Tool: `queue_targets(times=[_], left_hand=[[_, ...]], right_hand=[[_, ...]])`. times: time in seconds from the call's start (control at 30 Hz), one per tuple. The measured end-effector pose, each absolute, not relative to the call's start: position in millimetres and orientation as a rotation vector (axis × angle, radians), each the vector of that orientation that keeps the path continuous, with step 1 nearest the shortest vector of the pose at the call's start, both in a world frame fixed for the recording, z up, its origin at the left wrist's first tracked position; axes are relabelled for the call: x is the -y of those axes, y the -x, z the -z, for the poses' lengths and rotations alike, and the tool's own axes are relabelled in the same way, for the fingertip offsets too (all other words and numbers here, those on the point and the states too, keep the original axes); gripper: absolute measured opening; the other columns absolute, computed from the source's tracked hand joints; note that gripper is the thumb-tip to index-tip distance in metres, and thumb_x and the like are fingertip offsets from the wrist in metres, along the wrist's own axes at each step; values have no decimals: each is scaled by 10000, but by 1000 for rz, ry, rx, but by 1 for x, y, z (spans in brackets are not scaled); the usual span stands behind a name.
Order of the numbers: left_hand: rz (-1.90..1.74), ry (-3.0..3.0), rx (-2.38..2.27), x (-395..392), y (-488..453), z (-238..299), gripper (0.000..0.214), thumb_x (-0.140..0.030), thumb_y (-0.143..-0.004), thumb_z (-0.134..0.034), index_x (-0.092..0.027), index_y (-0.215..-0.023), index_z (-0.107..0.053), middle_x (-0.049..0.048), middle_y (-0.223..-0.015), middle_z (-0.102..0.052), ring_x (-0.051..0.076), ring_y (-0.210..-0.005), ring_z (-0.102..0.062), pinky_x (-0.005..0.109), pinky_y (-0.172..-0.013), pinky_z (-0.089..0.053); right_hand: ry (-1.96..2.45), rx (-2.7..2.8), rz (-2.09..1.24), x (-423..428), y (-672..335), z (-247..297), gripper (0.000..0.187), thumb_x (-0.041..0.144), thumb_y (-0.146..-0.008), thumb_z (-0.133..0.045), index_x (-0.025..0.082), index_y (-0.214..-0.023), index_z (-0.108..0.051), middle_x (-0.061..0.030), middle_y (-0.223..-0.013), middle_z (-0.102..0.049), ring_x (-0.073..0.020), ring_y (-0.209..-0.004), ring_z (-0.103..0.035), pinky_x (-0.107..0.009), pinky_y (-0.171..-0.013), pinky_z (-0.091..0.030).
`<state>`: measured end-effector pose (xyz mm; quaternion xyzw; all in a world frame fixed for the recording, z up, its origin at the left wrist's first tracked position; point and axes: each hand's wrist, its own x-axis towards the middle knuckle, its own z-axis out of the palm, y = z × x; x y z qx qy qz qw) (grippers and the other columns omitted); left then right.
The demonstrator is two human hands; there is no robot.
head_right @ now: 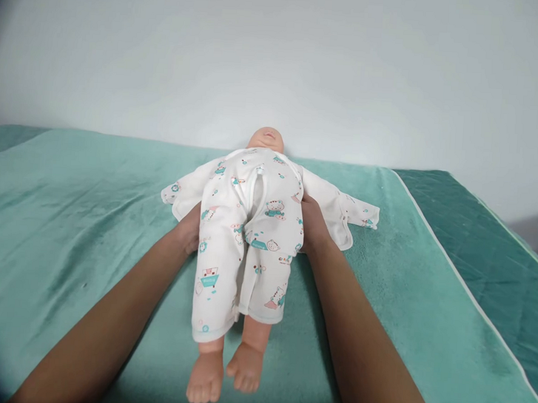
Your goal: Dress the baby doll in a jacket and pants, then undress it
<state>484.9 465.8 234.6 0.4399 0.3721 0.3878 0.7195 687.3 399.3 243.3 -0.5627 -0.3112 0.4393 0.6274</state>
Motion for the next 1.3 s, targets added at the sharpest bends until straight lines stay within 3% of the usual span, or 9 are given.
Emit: queue_targets(times=[0.23,0.43,0.6,0.77,0.9,1.0,1.1,1.3], left_hand=[[-808,-982,-732,-471,-484,-227,353,-272,-666,-790,-175,-1002,-740,68,-990,-767,243,-909,-713,363,-854,-584],[-892,-1077,-808,-468,-482,-229,358,-297,-675,-774,-154,-1000,-731,80,-1010,-763,239,-913,-695,357,-864,-557],[-1100,-1325,-973,-437,-462,-225,477,-296,-722,-746,-191,-1184,-685,90,-1260,-695,259,-1138,-635,384,-1013,-479],[-994,-1405,-1025,-377,-425,-216,378,-336,-864,-610,-201,-1215,-642,73,-1166,-714,216,-1016,-668,365,-943,-497],[-866,-1530,-952,-331,-404,-212,341,-278,-858,-619,-217,-1192,-589,55,-1090,-680,195,-1009,-640,351,-937,-490],[-849,-1691,-877,-310,-396,-211,498,-201,-803,-658,-254,-1273,-504,51,-1173,-600,191,-1112,-585,368,-1037,-444],[-862,-1850,-859,-302,-396,-208,606,-137,-764,-655,-277,-1312,-439,55,-1237,-521,190,-1135,-550,367,-1032,-443],[-959,-1893,-845,-304,-405,-214,158,-149,-858,-515,-219,-983,-581,26,-951,-584,168,-885,-561,300,-824,-451]], right_hand=[[1247,702,-993,-400,-689,-241,260,348,-549,-758,241,-758,-648,17,-697,-685,-233,-727,-666,-375,-702,-573],[1197,778,-919,-400,-688,-238,415,356,-641,-724,213,-1031,-701,-28,-995,-752,-257,-984,-686,-392,-850,-565],[1271,851,-590,-365,-673,-229,458,349,-772,-686,241,-1214,-638,-58,-1312,-660,-231,-1221,-602,-409,-1017,-498],[1289,1025,-458,-297,-652,-225,442,364,-890,-633,300,-1323,-567,-47,-1453,-546,-218,-1344,-509,-431,-1125,-421],[1315,1441,-387,-256,-634,-233,350,282,-902,-634,297,-1251,-606,-59,-1363,-596,-230,-1308,-527,-446,-1127,-413],[1343,1752,-337,-245,-620,-246,264,203,-877,-638,273,-1132,-645,-54,-1198,-673,-235,-1199,-575,-448,-1064,-444],[1486,1977,-291,-246,-609,-261,218,171,-819,-685,253,-1019,-658,-32,-1102,-695,-257,-1159,-563,-467,-1050,-420],[1794,2128,-200,-253,-590,-282,238,317,-767,-795,213,-912,-637,-63,-1054,-678,-304,-1127,-538,-460,-968,-418]])
